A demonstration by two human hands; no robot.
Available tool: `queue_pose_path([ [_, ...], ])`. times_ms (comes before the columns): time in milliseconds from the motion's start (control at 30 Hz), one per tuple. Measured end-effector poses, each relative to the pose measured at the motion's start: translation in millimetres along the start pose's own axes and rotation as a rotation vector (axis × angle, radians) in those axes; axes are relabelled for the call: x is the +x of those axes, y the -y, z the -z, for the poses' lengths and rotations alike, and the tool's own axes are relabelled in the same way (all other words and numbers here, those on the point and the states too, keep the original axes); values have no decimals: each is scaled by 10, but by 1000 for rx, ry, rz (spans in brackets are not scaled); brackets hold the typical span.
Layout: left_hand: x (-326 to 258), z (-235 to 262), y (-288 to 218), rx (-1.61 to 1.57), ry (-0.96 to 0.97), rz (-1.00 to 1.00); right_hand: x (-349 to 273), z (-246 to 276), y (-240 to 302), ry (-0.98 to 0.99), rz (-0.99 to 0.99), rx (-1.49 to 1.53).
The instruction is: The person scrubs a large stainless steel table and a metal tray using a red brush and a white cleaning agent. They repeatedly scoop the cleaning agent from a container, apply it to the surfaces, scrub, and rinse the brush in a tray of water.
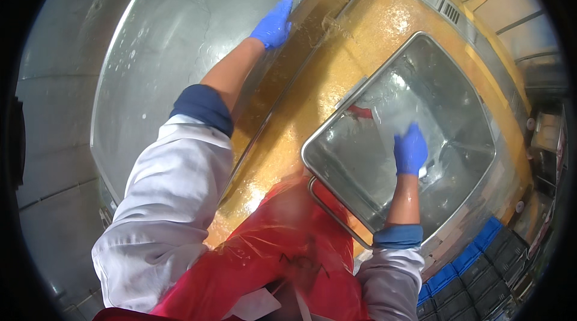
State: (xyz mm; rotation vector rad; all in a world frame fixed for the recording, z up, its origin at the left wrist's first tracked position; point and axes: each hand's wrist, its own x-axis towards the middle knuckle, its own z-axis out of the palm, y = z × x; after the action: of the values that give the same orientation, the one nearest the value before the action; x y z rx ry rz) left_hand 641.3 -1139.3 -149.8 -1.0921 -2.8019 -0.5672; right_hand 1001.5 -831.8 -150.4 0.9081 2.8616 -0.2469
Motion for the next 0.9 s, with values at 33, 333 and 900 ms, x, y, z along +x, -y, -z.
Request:
queue_pose_path([
  [33, -164, 12, -50, 8, 30, -13, -263, -449, -393, 45, -19, -57],
  [333, -2156, 741, -119, 99, 84, 105, -1189, -3052, -1673, 508, -197, -167],
  [900, -2457, 814, 94, -115, 76, 159, -1137, -967, -222, -79, 435, 804],
])
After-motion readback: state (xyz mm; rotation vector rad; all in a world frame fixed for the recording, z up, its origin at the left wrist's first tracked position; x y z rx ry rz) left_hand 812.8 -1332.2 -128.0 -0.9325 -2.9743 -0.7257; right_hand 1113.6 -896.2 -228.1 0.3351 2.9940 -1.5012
